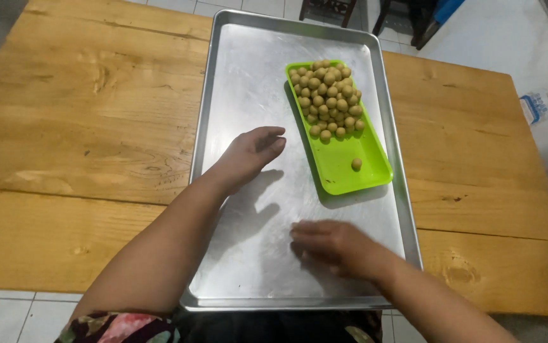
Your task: The person repeatedly picks small dough portions from a green tray, rolls them between both palms into smooth balls, and places them back into the tray. The process is continuous and repetitive throughout the clip.
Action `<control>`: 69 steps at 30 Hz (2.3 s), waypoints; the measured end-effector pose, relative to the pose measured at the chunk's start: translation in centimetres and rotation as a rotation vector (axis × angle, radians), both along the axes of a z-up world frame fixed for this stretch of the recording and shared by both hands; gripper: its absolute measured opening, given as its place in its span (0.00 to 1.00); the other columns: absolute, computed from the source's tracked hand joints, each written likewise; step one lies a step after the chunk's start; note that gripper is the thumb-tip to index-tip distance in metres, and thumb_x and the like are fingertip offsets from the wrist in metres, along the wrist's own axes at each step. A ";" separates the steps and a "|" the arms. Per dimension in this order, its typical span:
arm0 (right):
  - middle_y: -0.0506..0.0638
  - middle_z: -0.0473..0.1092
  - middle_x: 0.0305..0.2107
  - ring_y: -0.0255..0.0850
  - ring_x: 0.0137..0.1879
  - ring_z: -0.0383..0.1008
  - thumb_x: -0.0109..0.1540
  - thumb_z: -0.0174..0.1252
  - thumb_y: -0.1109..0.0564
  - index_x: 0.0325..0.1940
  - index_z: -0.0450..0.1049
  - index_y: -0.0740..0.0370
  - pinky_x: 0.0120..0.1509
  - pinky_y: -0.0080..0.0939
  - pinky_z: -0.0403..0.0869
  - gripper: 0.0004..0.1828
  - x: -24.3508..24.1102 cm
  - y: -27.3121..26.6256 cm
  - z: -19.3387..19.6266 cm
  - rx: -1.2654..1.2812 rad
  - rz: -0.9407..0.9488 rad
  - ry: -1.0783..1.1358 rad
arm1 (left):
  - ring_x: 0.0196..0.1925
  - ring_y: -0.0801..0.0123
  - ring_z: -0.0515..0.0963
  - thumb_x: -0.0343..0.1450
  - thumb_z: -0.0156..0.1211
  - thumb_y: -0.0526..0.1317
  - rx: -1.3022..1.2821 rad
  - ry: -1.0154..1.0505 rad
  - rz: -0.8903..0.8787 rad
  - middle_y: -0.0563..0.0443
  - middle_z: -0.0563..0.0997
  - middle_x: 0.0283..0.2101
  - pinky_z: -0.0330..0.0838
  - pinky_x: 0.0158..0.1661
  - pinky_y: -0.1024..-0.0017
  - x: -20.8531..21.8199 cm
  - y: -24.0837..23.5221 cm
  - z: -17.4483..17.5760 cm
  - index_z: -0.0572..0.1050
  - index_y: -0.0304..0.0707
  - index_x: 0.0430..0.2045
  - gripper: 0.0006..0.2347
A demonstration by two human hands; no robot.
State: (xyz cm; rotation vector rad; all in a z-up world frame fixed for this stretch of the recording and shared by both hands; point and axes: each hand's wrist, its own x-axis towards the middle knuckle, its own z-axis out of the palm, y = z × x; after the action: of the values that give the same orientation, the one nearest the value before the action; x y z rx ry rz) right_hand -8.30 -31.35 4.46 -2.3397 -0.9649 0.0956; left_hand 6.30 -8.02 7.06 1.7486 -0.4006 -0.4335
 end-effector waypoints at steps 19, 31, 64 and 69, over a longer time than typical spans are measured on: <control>0.56 0.76 0.53 0.60 0.63 0.73 0.56 0.57 0.70 0.47 0.83 0.53 0.68 0.54 0.70 0.21 6.5 -9.6 -4.6 -0.256 -0.519 -0.442 | 0.63 0.40 0.75 0.74 0.55 0.54 0.058 0.215 0.074 0.32 0.77 0.59 0.67 0.61 0.46 1.3 1.4 -2.7 0.68 0.37 0.64 0.27; 0.50 0.77 0.28 0.48 0.37 0.80 0.59 0.66 0.43 0.38 0.83 0.51 0.41 0.44 0.79 0.12 2.8 -8.4 -3.3 -0.533 -0.514 -0.418 | 0.63 0.43 0.75 0.74 0.57 0.54 0.127 0.163 0.062 0.34 0.77 0.59 0.65 0.62 0.45 1.8 1.8 -3.5 0.68 0.36 0.64 0.27; 0.43 0.80 0.27 0.40 0.35 0.77 0.51 0.77 0.56 0.35 0.82 0.51 0.46 0.36 0.74 0.12 8.6 2.1 1.3 0.449 -0.452 -0.262 | 0.69 0.54 0.67 0.70 0.46 0.67 -0.860 0.830 0.030 0.35 0.65 0.70 0.60 0.64 0.69 -2.7 -5.9 -1.5 0.49 0.35 0.73 0.43; 0.55 0.68 0.65 0.54 0.64 0.70 0.69 0.48 0.36 0.62 0.77 0.52 0.64 0.48 0.68 0.27 10.4 3.4 1.4 0.427 -0.236 -0.475 | 0.27 0.70 0.84 0.71 0.43 0.71 -1.165 0.911 -0.047 0.46 0.83 0.38 0.80 0.45 0.73 -2.3 -6.0 -4.6 0.71 0.40 0.56 0.34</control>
State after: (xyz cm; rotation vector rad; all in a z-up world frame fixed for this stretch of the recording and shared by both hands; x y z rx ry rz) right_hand 2.13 -27.96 5.89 -2.0830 -0.8091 -0.7179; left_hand 4.02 -14.04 2.46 0.3213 0.0142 -0.7680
